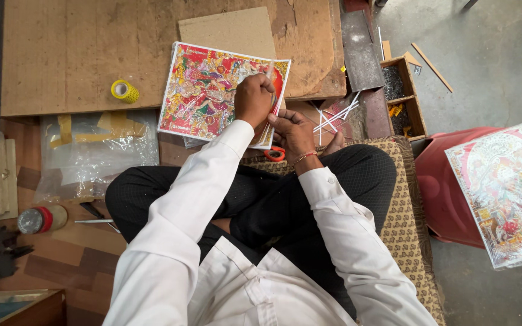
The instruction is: The person sits on the floor and assembles decorative frames by cutting cardboard, placing printed images onto the cardboard, and securing them with yellow tape. The person uses scissors to trim the cardboard and tape, then flips the assembled unit to attach a metal stand to the back.
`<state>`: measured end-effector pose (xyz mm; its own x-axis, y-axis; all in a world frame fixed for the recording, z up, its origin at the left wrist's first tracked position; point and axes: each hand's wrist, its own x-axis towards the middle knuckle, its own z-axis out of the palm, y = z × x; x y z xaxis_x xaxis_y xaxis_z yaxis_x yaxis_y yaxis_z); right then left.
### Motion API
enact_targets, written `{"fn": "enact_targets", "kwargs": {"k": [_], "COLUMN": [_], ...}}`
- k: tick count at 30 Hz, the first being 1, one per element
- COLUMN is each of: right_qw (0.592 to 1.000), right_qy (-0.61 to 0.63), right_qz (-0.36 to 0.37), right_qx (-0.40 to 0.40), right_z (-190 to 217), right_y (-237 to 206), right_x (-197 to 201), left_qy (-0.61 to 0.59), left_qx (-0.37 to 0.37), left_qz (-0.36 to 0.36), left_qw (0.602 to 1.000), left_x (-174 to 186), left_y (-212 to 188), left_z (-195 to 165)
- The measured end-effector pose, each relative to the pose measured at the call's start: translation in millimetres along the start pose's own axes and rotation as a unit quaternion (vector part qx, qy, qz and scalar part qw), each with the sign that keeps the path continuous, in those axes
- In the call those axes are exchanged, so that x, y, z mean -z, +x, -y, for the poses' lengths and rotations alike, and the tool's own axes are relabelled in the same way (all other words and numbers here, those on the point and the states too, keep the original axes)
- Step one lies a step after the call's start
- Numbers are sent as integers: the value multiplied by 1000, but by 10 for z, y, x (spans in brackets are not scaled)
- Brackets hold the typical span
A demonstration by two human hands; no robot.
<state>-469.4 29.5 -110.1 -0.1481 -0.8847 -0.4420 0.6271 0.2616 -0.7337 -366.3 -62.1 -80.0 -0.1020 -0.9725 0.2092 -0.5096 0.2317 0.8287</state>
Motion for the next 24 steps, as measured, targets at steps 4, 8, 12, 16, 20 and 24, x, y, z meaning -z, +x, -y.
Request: {"fn": "enact_targets", "kwargs": {"k": [4,8,12,16,20,24], "right_qw": [1000,1000,1000,1000,1000,1000], "right_qy": [3,-24,-19,-15,-9,2], "right_qz": [11,6,2,5,3,-6], "right_qx": [11,14,8,9,16,13], "right_z": [-16,-31,-38,-32,-35,-51], "right_y": [39,45,37,29,38,47], "right_x": [7,17,25,23,29,49], "left_qy": [9,-30,-114,-129,-159,-165], "left_qx": [-13,35,95,103,115,102], "left_qz": [43,79,112,119,128,120], "left_qw": [999,996,983,979,972,974], "left_x": [2,39,83,107,113,120], "left_y": [-12,-26,11,20,18,27], "left_z": [-74,-88,-25,22,10,0]}}
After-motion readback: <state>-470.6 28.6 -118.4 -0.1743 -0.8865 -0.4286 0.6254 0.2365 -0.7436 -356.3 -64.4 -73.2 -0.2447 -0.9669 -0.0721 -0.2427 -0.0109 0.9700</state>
